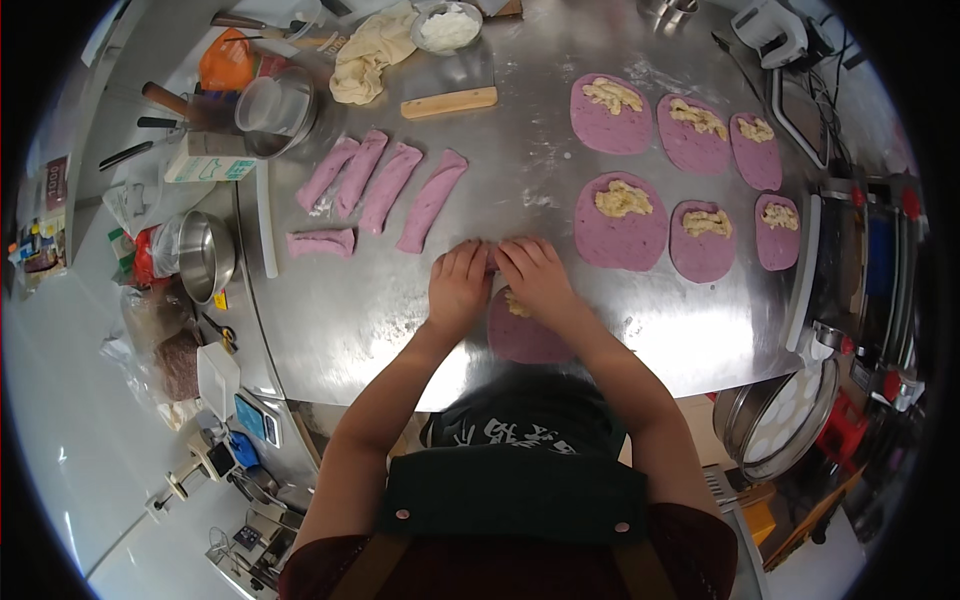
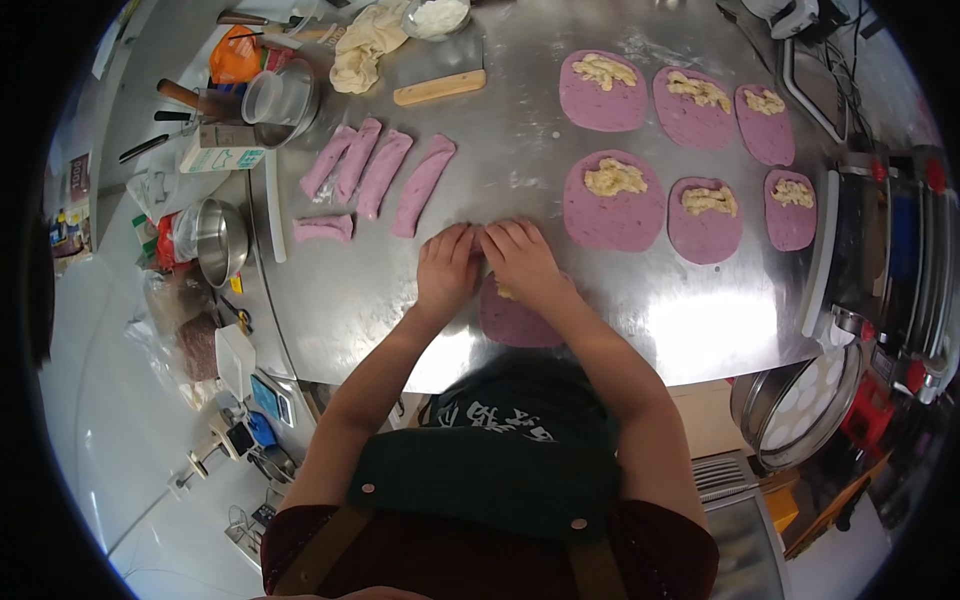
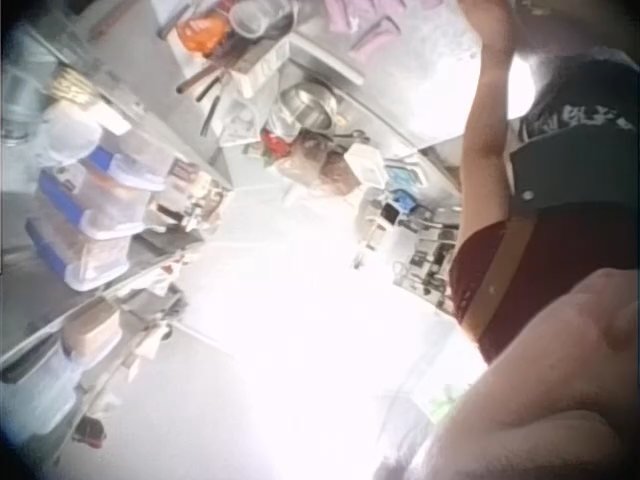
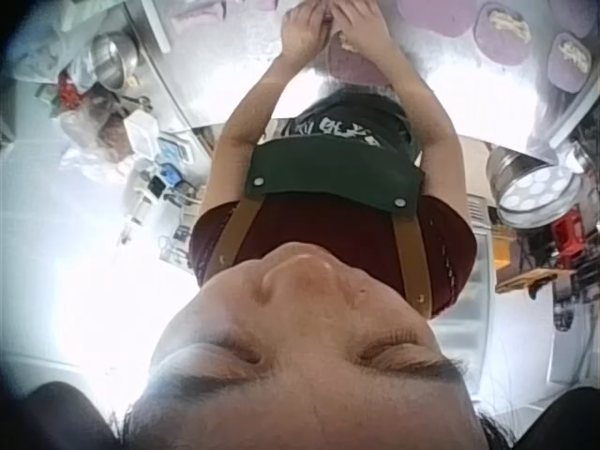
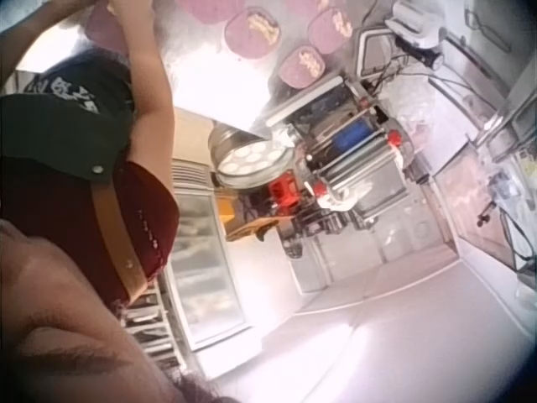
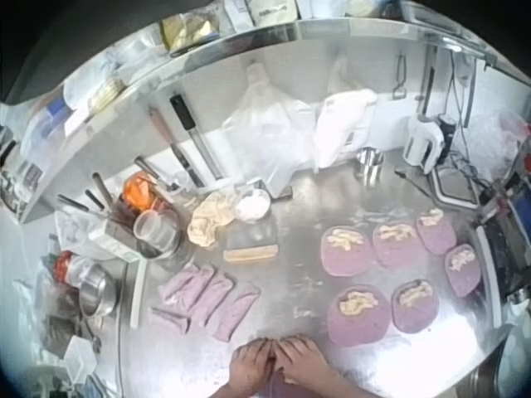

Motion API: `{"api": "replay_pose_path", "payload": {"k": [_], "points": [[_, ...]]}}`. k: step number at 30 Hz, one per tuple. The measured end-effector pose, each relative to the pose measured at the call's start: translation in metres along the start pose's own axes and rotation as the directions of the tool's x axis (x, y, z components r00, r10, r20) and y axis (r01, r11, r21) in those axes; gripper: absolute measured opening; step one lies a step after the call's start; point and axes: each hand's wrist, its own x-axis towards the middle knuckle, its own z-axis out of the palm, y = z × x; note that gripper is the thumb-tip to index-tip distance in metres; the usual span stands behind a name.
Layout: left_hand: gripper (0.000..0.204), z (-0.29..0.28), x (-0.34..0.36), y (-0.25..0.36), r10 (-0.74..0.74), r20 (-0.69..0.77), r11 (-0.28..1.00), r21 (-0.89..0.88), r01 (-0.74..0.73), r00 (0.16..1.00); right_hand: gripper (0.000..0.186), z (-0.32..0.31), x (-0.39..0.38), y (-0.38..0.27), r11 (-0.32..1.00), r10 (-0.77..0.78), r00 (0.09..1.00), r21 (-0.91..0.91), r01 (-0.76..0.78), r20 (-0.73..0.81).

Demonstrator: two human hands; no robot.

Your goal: Filling and rolling purple dough into pastry shapes on a metal workbench.

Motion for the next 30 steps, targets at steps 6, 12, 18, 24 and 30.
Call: {"api": "replay_pose_path", "payload": {"k": [6,12,18,24,30], "points": [[0.049,-0.009,0.007,0.004,-0.078,0.019,0.99,-0.119,0.08,0.997,0.044,-0.022,0.011,0.0,0.997,0.044,0.998,0.062,-0.046,0.039],[0.051,-0.015,0.028,-0.01,-0.055,0.256,0.975,-0.193,0.107,0.965,0.039,-0.023,0.018,0.023,0.949,0.126,0.933,0.234,-0.213,0.337],[0.041,-0.013,0.01,0.009,-0.085,0.156,0.996,0.029,0.081,0.984,0.041,-0.025,0.014,0.012,0.986,0.077,0.952,0.12,-0.117,0.295],[0.037,-0.015,0.022,0.006,-0.139,0.151,0.981,-0.116,0.158,0.979,0.035,-0.022,0.016,0.013,0.986,0.098,0.97,0.109,-0.124,0.221],[0.027,-0.038,0.044,0.004,-0.172,0.432,0.921,-0.247,0.3,0.885,0.03,-0.031,0.018,0.029,0.908,0.154,0.939,0.33,-0.258,0.309]]}}
